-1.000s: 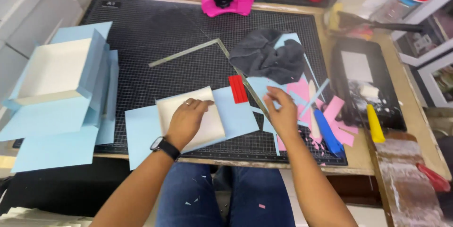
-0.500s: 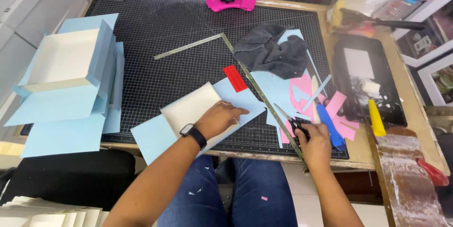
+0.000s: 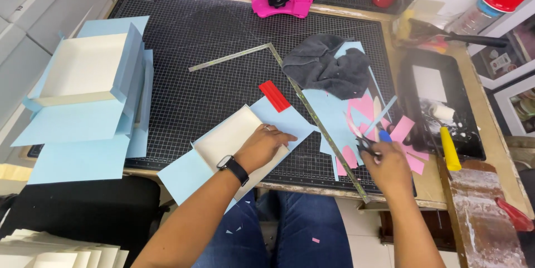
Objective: Assembling paper boxes by cutting, folding, and gluing paper components
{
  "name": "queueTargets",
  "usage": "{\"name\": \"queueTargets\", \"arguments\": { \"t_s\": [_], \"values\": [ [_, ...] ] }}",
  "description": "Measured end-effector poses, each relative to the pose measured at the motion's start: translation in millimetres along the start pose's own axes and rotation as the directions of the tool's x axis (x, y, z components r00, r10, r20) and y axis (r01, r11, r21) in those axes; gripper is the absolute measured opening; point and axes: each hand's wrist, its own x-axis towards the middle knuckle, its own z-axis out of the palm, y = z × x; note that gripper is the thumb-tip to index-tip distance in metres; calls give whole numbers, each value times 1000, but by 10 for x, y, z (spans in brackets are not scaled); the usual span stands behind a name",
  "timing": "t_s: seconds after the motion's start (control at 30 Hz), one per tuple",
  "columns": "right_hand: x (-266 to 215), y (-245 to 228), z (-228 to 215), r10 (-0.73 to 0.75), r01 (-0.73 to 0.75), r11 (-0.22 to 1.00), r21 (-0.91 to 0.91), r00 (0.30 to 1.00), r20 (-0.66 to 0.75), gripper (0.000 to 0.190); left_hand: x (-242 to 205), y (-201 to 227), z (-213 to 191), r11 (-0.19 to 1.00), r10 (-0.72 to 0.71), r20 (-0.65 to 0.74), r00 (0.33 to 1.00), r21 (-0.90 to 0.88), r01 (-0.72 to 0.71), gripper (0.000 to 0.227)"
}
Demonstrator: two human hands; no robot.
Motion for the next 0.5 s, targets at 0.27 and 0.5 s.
{"name": "queueTargets", "arguments": {
  "t_s": [0.27,0.5],
  "values": [
    [679,-1280,574,-243,-415,664,622,667,704,22,-151,99,55,1000,-5,-44,999,13,6,34],
    [1136,-1161,724,-84,-485,672,560,701,708,24,-190,152,8,1000,-19,-3,1000,-7,19,43]
  ]
}}
